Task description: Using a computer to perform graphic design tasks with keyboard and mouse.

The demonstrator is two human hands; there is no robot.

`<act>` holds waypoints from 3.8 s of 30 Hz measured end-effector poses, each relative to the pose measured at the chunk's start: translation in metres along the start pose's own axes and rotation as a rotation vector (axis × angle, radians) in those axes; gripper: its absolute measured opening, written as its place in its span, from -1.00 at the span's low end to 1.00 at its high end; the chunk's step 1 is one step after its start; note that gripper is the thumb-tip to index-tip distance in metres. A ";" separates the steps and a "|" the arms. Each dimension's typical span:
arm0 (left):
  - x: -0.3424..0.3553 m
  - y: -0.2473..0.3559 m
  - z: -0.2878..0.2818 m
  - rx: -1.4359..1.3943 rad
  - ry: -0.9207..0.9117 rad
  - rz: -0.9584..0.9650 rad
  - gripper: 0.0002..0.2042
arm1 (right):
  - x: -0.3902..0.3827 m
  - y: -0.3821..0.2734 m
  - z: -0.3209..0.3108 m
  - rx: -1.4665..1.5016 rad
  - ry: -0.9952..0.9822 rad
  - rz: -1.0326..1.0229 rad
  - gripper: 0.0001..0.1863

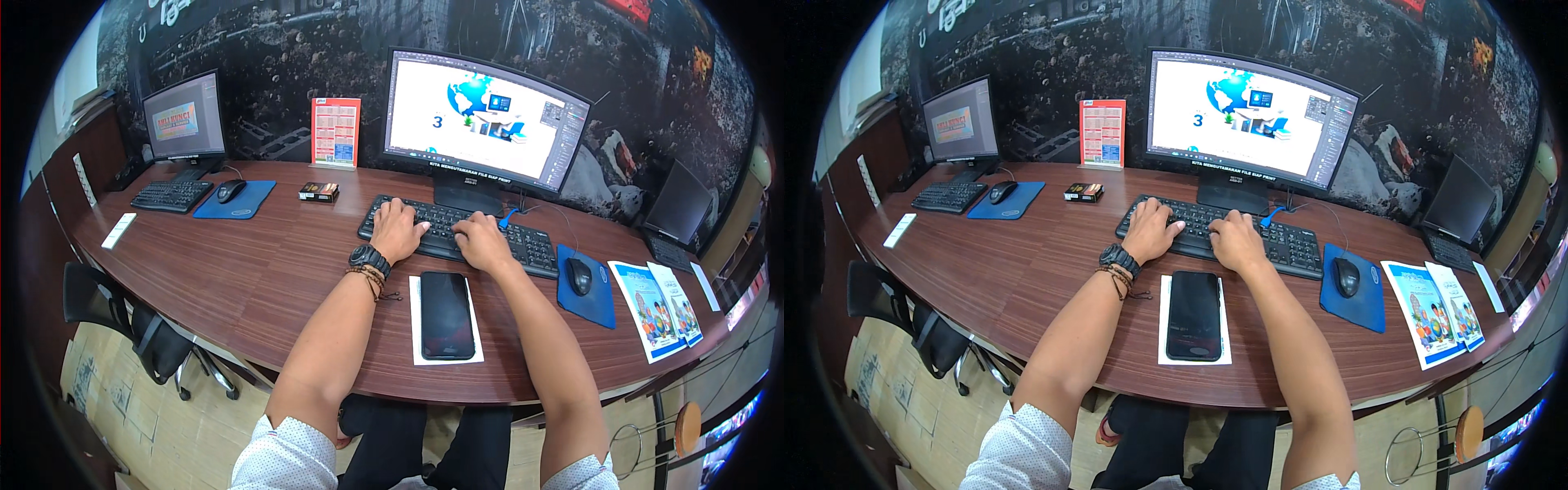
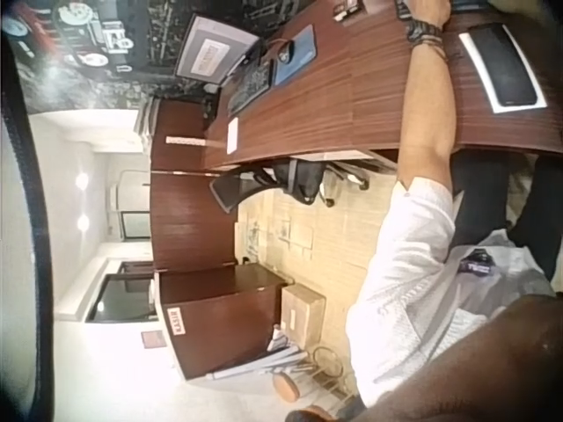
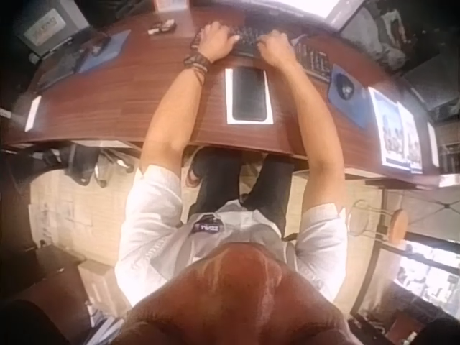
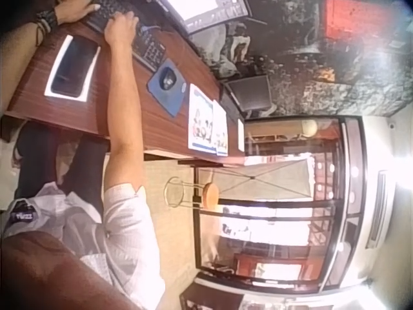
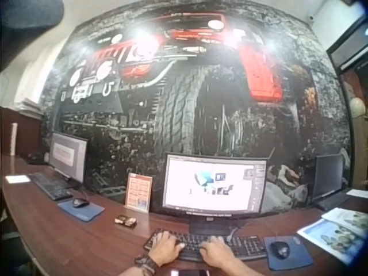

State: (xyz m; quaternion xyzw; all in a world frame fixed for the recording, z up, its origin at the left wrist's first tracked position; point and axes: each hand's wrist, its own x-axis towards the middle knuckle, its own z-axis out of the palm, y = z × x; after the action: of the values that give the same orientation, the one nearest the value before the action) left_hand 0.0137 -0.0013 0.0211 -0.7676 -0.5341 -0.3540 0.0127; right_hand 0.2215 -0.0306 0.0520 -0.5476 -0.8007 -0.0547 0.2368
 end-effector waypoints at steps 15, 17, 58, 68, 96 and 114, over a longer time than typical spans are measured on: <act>0.000 0.012 -0.005 0.059 -0.031 0.037 -0.47 | 0.007 0.020 0.021 -0.117 0.017 0.057 -0.62; 0.000 0.010 -0.005 0.046 -0.032 0.034 -0.47 | 0.003 0.032 0.015 -0.124 0.008 0.106 -0.61; -0.005 0.002 0.003 0.159 0.061 0.051 -0.44 | 0.000 0.043 0.024 -0.099 0.154 0.042 -0.67; 0.001 0.005 -0.001 -0.045 -0.085 -0.038 -0.47 | 0.006 0.002 0.035 0.077 0.156 -0.239 -0.74; 0.001 0.005 -0.002 -0.057 0.065 0.060 -0.57 | -0.003 0.032 0.022 -0.149 0.142 0.170 -0.66; 0.002 0.002 -0.002 -0.024 0.016 0.026 -0.71 | -0.008 0.043 0.023 -0.051 0.148 0.109 -0.74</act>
State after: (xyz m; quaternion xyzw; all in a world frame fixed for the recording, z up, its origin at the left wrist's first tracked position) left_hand 0.0141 -0.0016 0.0242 -0.7717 -0.5197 -0.3664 0.0122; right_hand 0.2555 -0.0119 0.0207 -0.5907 -0.7483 -0.1024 0.2839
